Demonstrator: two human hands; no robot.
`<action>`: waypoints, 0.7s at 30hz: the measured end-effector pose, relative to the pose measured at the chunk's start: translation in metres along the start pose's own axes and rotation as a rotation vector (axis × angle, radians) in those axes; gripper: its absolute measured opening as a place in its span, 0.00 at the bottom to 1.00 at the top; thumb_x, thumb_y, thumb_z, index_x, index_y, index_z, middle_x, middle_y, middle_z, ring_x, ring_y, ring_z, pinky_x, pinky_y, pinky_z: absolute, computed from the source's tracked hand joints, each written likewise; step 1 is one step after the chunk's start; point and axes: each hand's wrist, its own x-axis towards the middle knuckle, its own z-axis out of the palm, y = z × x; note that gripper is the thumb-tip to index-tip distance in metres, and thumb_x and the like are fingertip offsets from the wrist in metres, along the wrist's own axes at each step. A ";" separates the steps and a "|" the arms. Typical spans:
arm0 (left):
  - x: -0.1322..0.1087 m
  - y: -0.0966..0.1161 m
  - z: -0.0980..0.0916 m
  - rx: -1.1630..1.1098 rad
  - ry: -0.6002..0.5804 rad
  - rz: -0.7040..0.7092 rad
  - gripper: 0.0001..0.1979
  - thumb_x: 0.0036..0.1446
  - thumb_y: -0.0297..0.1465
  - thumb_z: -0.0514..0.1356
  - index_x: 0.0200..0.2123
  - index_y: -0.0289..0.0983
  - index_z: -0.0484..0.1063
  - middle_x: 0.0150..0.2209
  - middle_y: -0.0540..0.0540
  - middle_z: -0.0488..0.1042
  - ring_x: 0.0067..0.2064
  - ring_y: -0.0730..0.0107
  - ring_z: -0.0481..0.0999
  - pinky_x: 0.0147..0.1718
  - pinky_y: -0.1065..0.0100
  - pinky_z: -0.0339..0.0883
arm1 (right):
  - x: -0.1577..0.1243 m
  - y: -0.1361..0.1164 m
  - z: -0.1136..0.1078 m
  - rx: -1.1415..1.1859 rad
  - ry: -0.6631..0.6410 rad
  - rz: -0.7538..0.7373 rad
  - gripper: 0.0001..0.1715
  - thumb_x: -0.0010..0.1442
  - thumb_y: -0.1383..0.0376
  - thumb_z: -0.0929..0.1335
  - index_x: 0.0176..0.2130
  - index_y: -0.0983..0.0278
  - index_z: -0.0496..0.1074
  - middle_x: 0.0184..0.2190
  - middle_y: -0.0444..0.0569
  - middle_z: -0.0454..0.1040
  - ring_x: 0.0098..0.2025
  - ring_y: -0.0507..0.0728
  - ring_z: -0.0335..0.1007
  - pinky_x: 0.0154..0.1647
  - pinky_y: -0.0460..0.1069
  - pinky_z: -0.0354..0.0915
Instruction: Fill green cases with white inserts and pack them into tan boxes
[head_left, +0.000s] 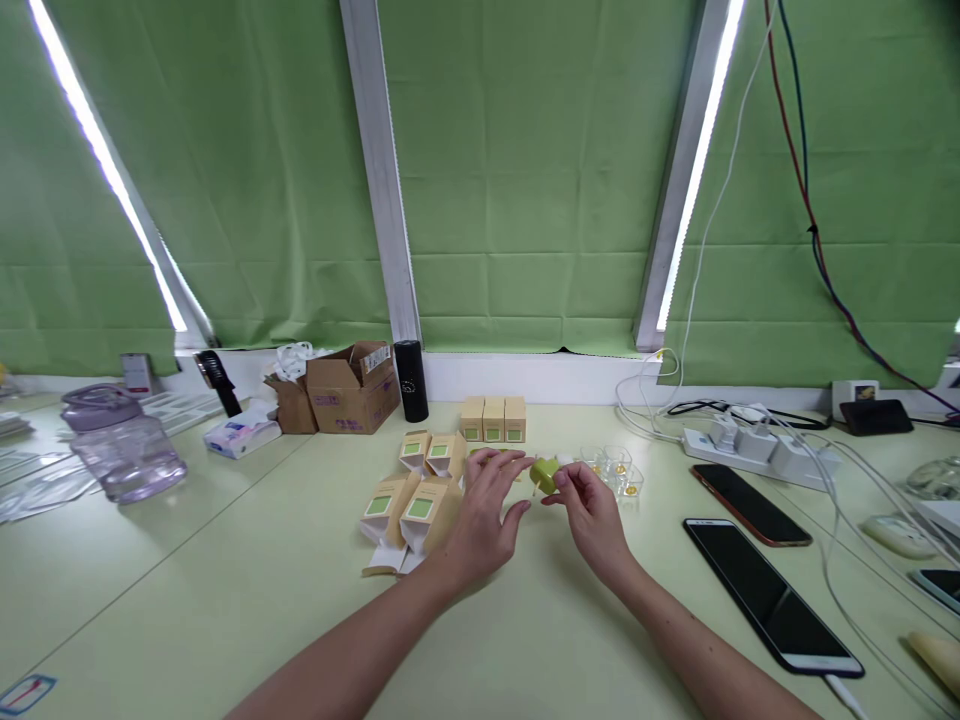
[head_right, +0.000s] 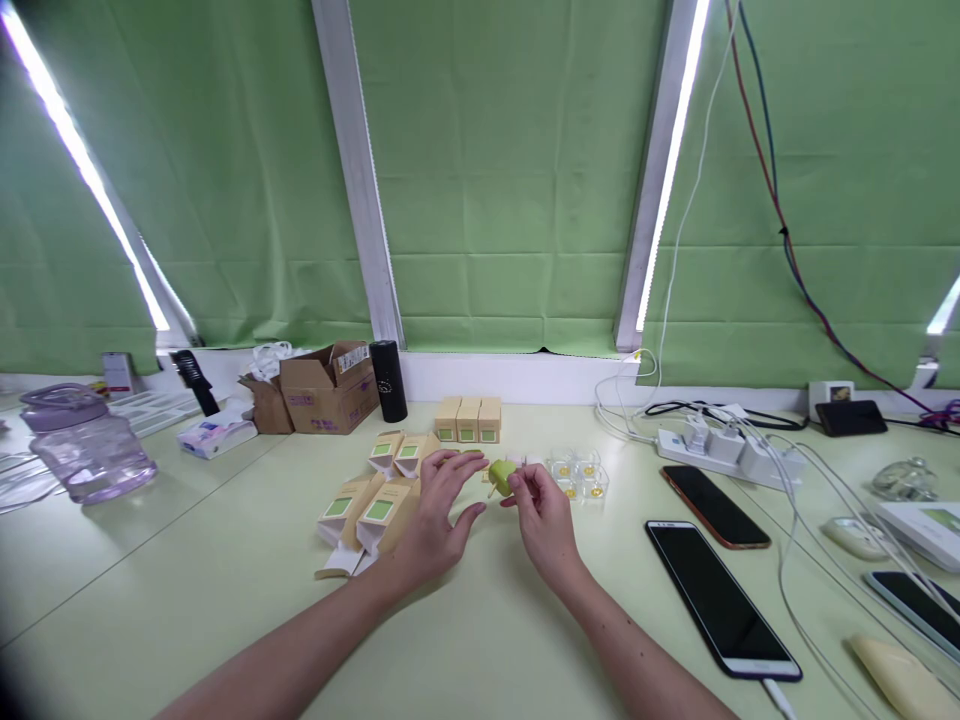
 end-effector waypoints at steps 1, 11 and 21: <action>0.000 0.000 0.000 0.030 -0.007 0.020 0.30 0.63 0.22 0.59 0.65 0.48 0.62 0.62 0.41 0.68 0.64 0.49 0.58 0.62 0.43 0.61 | 0.000 0.000 0.001 0.010 -0.008 0.009 0.22 0.68 0.46 0.66 0.37 0.61 0.70 0.32 0.45 0.73 0.33 0.55 0.74 0.35 0.54 0.80; -0.001 0.008 -0.003 0.198 -0.084 0.155 0.27 0.64 0.21 0.58 0.64 0.43 0.65 0.57 0.38 0.69 0.60 0.50 0.64 0.57 0.45 0.68 | -0.006 -0.001 0.005 0.026 -0.097 0.092 0.25 0.67 0.42 0.66 0.34 0.61 0.69 0.28 0.45 0.73 0.27 0.54 0.73 0.27 0.49 0.73; 0.000 0.001 0.001 -0.011 -0.019 -0.021 0.24 0.61 0.22 0.62 0.59 0.43 0.68 0.55 0.40 0.70 0.59 0.53 0.66 0.58 0.50 0.67 | 0.000 -0.003 -0.011 -0.271 -0.003 0.029 0.25 0.69 0.44 0.63 0.36 0.60 0.72 0.29 0.48 0.78 0.29 0.57 0.74 0.30 0.50 0.66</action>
